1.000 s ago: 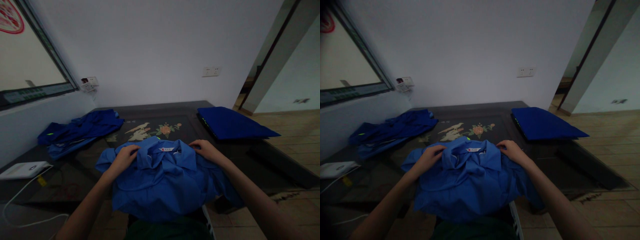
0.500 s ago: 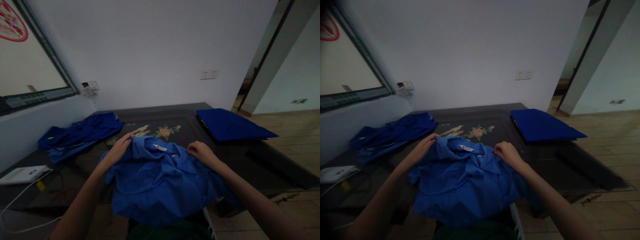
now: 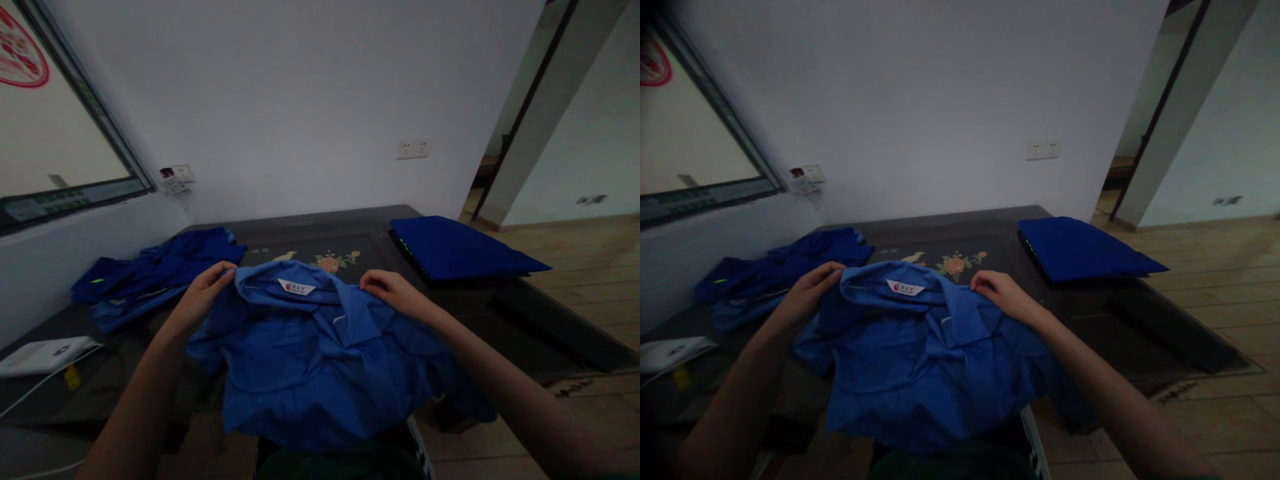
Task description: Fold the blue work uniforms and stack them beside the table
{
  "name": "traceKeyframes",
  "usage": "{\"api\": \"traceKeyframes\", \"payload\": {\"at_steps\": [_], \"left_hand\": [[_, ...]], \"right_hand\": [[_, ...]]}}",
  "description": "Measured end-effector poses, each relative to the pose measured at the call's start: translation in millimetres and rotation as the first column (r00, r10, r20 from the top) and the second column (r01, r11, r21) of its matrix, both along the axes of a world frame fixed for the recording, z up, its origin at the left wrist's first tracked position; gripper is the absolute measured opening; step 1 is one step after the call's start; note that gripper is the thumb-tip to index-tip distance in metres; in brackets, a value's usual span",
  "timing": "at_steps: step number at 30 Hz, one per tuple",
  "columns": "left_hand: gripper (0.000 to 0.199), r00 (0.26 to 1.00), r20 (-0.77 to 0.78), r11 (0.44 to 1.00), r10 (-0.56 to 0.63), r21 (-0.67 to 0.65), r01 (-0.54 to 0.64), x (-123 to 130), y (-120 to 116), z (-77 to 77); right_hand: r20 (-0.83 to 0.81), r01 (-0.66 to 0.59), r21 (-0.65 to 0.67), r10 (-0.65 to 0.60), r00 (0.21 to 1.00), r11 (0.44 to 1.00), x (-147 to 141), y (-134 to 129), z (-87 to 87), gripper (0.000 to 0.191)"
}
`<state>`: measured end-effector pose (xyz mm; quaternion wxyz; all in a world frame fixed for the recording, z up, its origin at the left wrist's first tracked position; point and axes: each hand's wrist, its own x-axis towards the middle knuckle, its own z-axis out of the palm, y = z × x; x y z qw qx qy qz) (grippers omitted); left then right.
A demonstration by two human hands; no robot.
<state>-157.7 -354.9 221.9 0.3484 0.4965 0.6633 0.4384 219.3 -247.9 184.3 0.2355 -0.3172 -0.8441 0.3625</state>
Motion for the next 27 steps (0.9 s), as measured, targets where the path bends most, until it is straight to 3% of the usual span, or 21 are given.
{"api": "traceKeyframes", "payload": {"at_steps": [4,7,13,16,21,24,27], "left_hand": [[0.046,0.994,-0.058,0.988,-0.089,-0.128,0.081,-11,0,-18.9],[0.046,0.974,-0.164,0.976,-0.154,-0.181,0.124,-16,1,-26.8],[0.033,0.815,-0.434,0.899,-0.384,-0.377,0.222,-23,4,-33.7],[0.032,0.774,-0.495,0.906,-0.395,-0.351,0.238,-24,10,-28.7],[0.031,0.817,-0.534,0.975,-0.218,-0.156,0.159,-21,32,4.9],[0.026,0.785,-0.612,0.995,-0.096,-0.052,0.081,-10,50,43.0],[0.028,0.686,-0.724,0.996,0.072,0.087,-0.012,9,63,91.7]], "right_hand": [[0.090,-0.062,0.016,0.060,0.994,0.998,-5,-6,-26.3,0.010],[0.167,-0.061,0.046,0.053,0.985,0.997,-4,-7,-35.2,0.018],[0.321,-0.016,0.205,-0.052,0.946,0.979,-5,-8,-33.7,0.017],[0.307,0.044,0.267,-0.128,0.943,0.963,-6,-8,-24.7,0.012],[0.158,0.205,0.403,-0.289,0.944,0.892,-4,0,11.0,0.012],[0.076,0.304,0.395,-0.361,0.930,0.867,0,17,46.8,0.014],[0.004,0.310,0.275,-0.323,0.946,0.910,6,44,88.4,0.012]]}}
